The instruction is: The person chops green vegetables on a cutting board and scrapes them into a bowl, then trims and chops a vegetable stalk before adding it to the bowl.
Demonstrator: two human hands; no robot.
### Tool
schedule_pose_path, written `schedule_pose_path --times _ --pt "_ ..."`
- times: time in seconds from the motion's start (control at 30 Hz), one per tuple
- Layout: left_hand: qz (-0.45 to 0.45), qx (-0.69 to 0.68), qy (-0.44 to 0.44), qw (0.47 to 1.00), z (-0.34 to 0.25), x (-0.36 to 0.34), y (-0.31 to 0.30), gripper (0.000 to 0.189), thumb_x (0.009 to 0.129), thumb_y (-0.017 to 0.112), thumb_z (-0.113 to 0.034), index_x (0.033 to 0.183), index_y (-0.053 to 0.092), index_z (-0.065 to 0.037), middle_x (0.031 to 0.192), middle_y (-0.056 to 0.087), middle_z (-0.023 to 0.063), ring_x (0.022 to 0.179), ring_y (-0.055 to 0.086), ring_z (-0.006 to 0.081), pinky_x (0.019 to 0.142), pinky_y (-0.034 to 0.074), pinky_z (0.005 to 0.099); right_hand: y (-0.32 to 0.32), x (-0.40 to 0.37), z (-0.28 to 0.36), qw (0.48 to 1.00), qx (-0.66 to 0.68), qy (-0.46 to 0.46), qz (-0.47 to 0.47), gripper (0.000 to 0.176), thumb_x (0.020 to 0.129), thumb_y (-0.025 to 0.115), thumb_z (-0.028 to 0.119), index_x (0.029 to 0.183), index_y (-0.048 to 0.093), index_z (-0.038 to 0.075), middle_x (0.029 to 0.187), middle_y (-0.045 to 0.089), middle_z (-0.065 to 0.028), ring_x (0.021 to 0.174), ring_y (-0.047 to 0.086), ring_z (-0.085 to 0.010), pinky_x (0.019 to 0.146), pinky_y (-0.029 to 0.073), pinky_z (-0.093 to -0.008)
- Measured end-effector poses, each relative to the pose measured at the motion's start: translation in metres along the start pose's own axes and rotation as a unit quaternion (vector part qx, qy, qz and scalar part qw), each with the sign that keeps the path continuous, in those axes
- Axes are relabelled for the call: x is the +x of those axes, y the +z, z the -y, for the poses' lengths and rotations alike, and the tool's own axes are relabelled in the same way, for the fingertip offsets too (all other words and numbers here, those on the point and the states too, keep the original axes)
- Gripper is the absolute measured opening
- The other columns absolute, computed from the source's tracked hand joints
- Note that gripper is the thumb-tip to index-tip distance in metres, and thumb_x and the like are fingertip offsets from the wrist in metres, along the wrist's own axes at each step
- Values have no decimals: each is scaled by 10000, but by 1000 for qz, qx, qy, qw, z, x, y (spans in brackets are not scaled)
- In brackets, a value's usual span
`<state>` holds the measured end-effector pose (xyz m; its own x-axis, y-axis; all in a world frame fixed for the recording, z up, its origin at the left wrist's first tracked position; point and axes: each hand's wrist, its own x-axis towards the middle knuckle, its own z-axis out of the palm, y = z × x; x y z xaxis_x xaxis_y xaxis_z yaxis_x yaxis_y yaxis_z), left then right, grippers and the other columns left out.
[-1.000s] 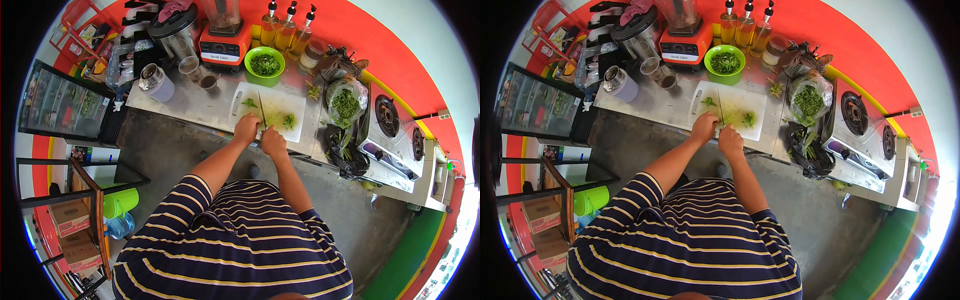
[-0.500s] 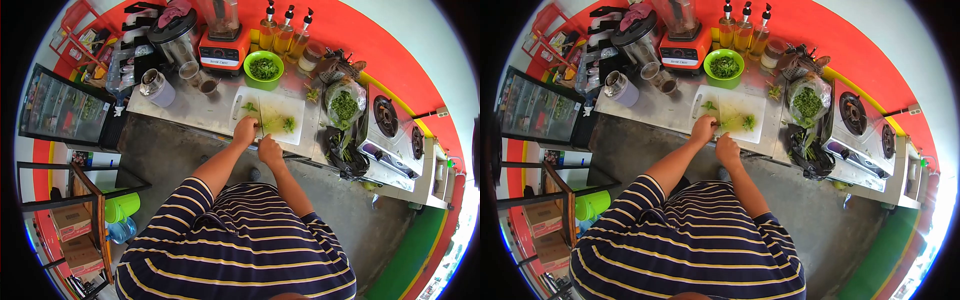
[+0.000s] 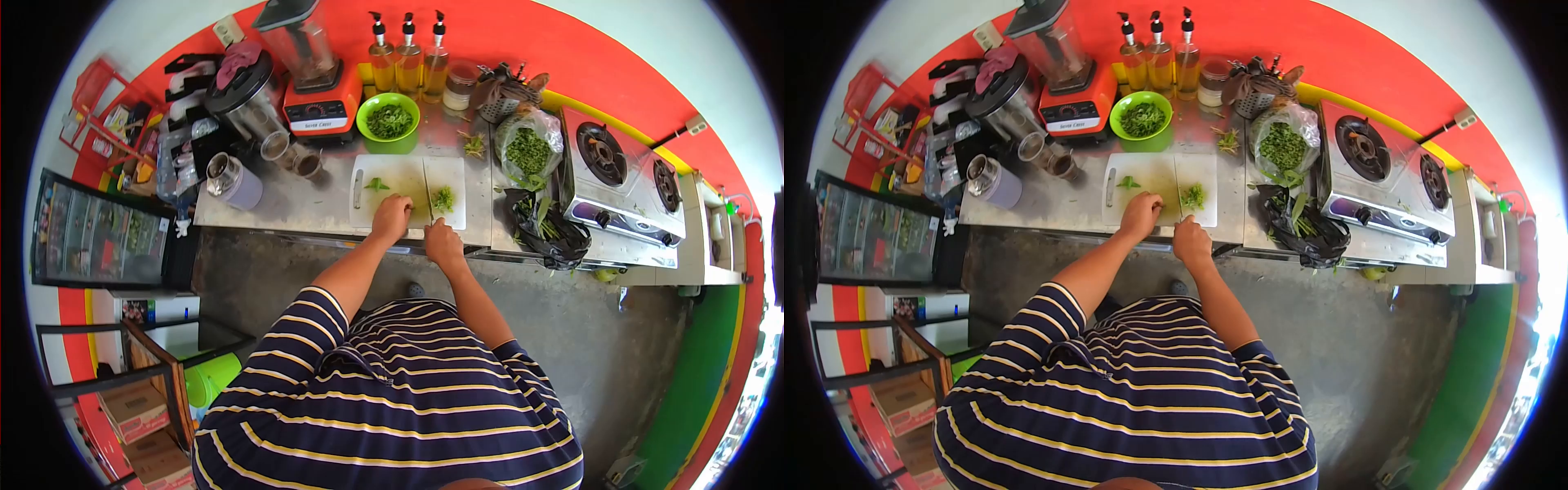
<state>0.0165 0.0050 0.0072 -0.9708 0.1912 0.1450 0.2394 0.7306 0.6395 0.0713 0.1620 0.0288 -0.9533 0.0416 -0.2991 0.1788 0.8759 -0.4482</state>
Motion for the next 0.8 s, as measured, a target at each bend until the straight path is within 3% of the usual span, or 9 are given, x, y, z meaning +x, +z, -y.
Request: schedule_pose_path --times 0.1,0.17,0.5,0.57,0.8 --pt "-1 -9 68 998 -9 3 8 46 815 652 -38 856 673 -44 874 633 164 910 622 381 786 502 476 -7 0 1 1000 17 -10 8 410 1015 524 332 1093 520 -71 983 684 -324 956 683 -482 855 554 -522" --pt "-19 -14 65 998 -9 3 12 47 797 673 -36 839 674 -15 838 640 186 837 627 393 762 499 481 -9 -3 8 1000 7 -15 17 404 1015 527 329 1100 519 -66 990 693 -303 957 695 -455 845 564 -505" --pt "-35 -23 47 998 -12 -7 9 79 786 633 -16 834 694 0 856 645 200 842 622 404 765 496 476 9 -5 17 998 -49 -16 24 240 947 557 156 1078 525 -43 974 721 -237 938 729 -387 819 593 -450" --pt "-59 -15 101 993 -9 -10 9 90 790 627 -16 842 699 3 865 645 197 843 623 400 771 496 471 7 5 17 998 -42 -21 35 271 970 547 201 1077 523 -47 988 712 -261 947 717 -416 829 582 -470" --pt "-44 -33 48 997 -1 -3 7 69 785 657 5 847 688 8 866 649 189 842 636 383 770 505 451 11 -11 18 999 -2 -5 49 362 998 542 286 1094 524 -62 1033 689 -306 981 691 -460 863 560 -503"
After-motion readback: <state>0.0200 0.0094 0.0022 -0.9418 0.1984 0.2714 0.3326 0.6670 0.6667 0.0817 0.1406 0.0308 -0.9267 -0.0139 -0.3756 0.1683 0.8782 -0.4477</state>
